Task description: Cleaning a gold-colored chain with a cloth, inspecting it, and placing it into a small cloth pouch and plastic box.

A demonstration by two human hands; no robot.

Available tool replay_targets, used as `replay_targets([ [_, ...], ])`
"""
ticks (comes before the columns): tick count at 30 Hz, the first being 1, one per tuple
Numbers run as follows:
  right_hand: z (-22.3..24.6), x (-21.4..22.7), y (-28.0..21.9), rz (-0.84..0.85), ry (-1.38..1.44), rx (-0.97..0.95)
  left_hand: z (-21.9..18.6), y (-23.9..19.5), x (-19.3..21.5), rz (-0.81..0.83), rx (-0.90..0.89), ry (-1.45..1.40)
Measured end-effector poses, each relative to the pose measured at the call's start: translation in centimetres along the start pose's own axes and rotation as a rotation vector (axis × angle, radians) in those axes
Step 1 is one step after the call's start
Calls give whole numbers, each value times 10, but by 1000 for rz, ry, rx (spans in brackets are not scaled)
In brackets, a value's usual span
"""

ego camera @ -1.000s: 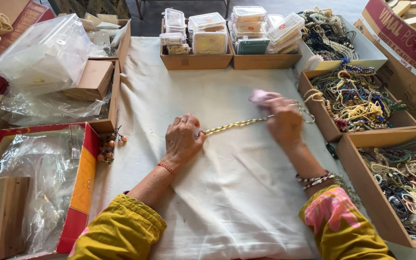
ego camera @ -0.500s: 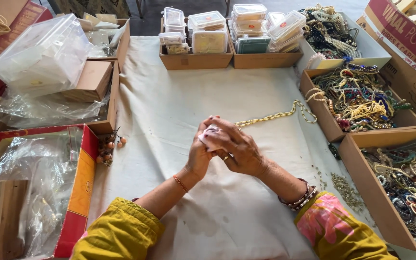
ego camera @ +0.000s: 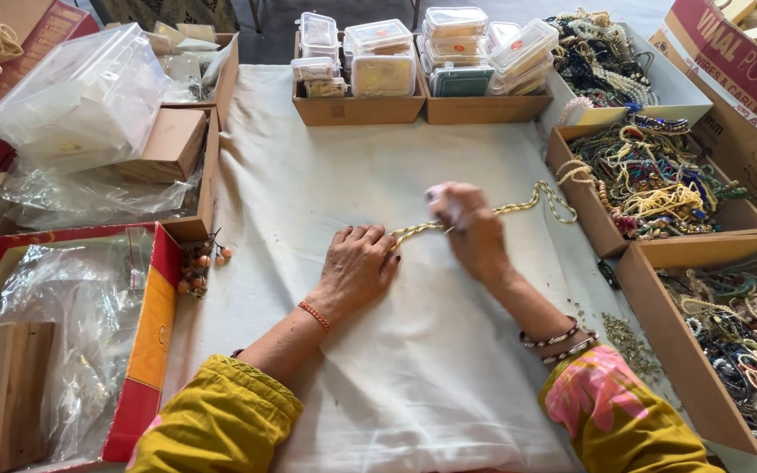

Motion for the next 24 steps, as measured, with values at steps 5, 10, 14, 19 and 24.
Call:
replay_targets([
  [5, 31, -29, -19, 381, -271, 493, 6, 2, 3, 22, 64, -1],
  [10, -39, -7, -1, 327, -479, 236, 5, 3, 5, 61, 112, 5],
  [14, -88, 35, 3, 235, -483, -151, 6, 4, 2, 53, 125, 8],
  [19, -111, 31, 0, 49, -586, -136, 4, 3, 8, 59, 161, 12],
  [24, 21, 7, -5, 124, -336, 204, 5, 1, 14, -164, 51, -89],
])
Point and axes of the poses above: each hand's wrist, its own y-axis towards the middle knuckle, its own x-axis out of the back of the hand, z = x × y, the point moved 2 cm from there along y, towards the middle knuckle, and after that the axes turned 15 degrees about z, right-handed, at the moved point
